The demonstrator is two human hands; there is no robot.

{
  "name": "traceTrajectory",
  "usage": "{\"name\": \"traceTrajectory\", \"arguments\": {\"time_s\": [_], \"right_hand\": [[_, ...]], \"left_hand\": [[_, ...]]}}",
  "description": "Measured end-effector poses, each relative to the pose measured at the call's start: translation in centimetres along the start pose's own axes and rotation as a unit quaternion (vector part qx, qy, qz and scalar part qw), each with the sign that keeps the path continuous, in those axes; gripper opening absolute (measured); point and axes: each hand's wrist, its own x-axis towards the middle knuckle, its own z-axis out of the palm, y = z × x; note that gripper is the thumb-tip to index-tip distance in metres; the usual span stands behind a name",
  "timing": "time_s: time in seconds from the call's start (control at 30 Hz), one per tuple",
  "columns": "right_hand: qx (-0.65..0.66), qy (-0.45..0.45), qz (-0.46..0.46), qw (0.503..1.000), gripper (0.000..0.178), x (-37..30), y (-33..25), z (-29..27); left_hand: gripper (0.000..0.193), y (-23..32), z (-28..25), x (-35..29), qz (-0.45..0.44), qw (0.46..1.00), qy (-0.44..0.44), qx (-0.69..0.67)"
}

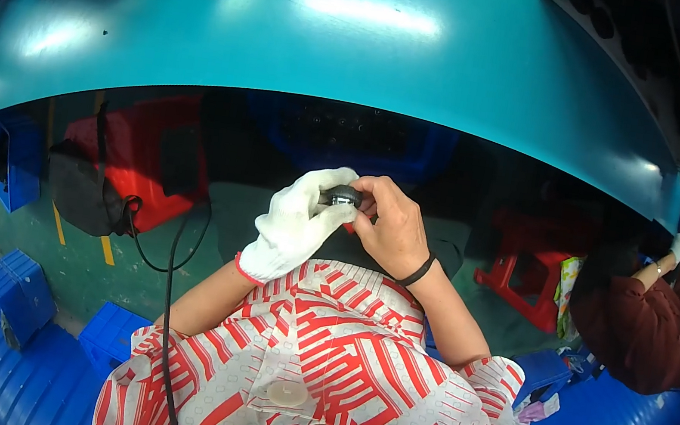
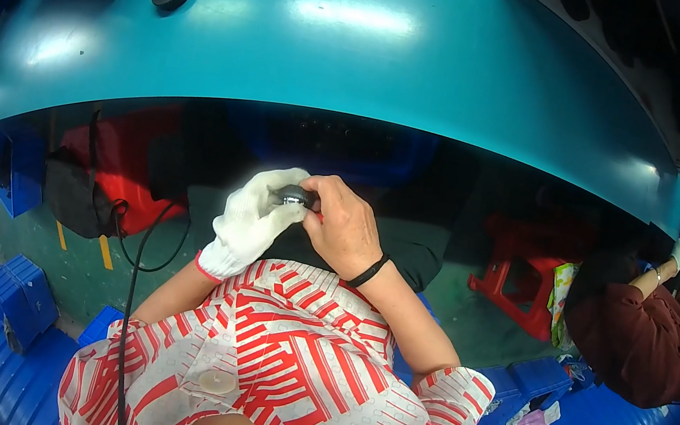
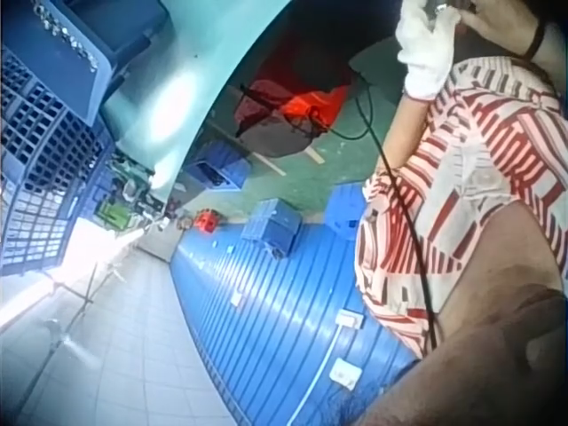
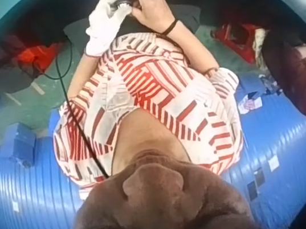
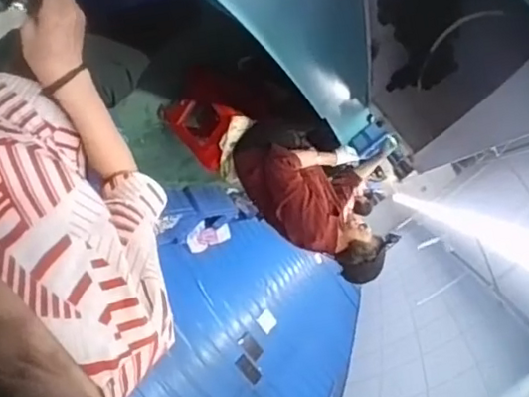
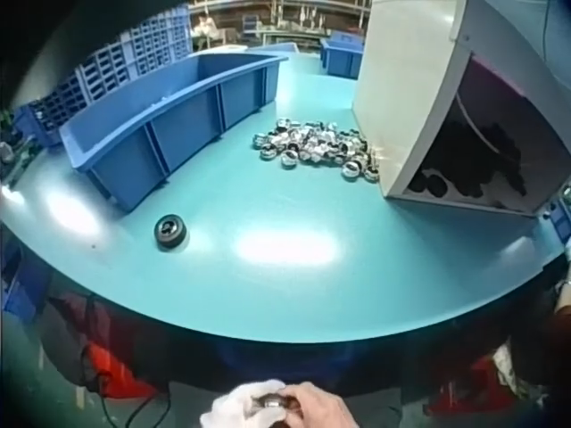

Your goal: Assembling small toy wheels by inserting metal bearings into plastic rims on a factory workbench.

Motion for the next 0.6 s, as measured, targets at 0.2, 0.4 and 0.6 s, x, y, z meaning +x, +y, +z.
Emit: {"name": "traceTrajectory", "arguments": {"time_s": [0.2, 0.4, 0.6], "right_hand": [[0.008, 0.003, -0.045, 0.999, 0.028, -1.0, 1.1, 0.3], [0.241, 0.086, 0.144, 0.956, 0.031, -1.6, 1.5, 2.1], [0.098, 0.041, 0.066, 0.992, 0.039, -0.8, 0.9, 0.9]], "left_hand": [[0.032, 1.7, -0.9, 0.3, 0.123, 0.981, -0.032, 0.147], [0.043, 1.8, -0.9, 1.5, -0.126, 0.986, -0.08, -0.074], [0.031, 0.4, -1.1, 1.0, -0.094, 0.993, -0.073, -0.008]]}}
